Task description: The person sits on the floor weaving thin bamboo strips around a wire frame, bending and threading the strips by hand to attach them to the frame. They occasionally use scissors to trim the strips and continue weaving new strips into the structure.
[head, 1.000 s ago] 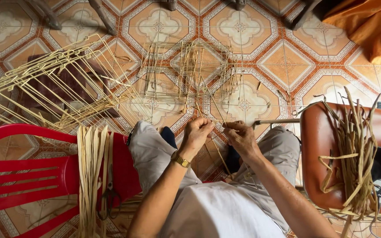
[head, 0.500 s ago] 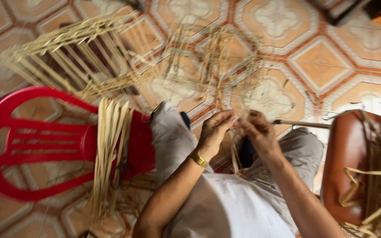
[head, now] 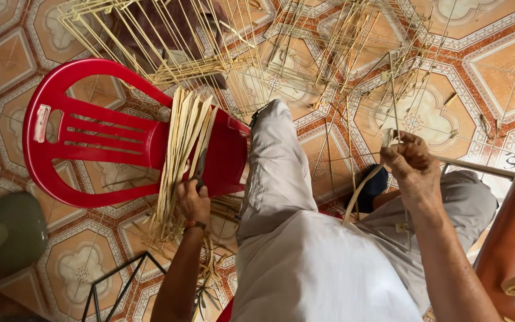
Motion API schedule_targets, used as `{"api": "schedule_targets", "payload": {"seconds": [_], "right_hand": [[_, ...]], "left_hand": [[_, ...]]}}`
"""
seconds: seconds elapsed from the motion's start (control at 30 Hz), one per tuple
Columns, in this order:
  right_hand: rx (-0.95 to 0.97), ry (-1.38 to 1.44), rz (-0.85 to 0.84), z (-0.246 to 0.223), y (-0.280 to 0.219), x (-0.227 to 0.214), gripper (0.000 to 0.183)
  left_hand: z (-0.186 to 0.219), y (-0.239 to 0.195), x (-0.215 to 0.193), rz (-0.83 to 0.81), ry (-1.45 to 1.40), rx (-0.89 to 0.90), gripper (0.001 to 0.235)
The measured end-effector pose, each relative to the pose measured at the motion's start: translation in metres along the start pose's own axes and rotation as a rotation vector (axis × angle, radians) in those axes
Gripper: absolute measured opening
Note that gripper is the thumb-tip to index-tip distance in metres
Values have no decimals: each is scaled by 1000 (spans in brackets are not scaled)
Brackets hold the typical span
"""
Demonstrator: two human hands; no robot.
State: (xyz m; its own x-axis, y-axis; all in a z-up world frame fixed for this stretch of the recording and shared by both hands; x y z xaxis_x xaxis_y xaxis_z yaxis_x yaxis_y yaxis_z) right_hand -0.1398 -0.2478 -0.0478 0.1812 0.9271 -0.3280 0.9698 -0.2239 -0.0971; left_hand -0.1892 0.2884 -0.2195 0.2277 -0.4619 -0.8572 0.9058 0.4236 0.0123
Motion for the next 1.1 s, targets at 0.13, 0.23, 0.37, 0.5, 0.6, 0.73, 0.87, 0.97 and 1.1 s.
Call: {"api": "schedule_targets", "payload": {"seconds": [0.13,0.23,0.37,0.5,0.6,0.73,0.87,0.97,1.1], "right_hand": [[-64,-12,2,2,1,-2,25],[-56,-6,1,-4,1,-3,27],[15,68,-6,-10,0,1,24],[99,143,34,-3,2,6,18],[187,224,14,1,2,3,21],[188,80,9,5,2,9,23],[-85,48,-7,2,6,13,28],[87,58,-15,-8,6,15,25],[116,164,-62,6,6,15,26]], "left_hand": [[-9,-5,0,-88,-28,-215,19],[-20,0,3,-93,13,-144,20],[-8,16,-14,-137,29,-93,28],[-52,20,-5,-321,-30,-146,16],[-19,25,-13,-269,-51,16,16],[85,6,-64,-337,-596,-53,20],[173,-12,-49,-381,-1016,-100,37],[192,-12,-18,-250,-1060,246,59],[214,-16,-9,-322,-1253,-52,55]]}}
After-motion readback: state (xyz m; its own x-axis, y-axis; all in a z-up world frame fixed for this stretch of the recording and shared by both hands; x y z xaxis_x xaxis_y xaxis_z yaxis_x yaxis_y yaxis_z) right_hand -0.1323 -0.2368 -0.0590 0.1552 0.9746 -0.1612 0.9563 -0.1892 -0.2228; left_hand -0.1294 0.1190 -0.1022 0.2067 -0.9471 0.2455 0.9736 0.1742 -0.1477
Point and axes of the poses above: each hand's wrist, its own y-axis towards the middle knuckle, its own x-axis out of the palm, z = x × y, the point moved 2 cm from there along y, towards the middle knuckle, and after that the axes turned 14 degrees about -y, right-handed, at the moved point
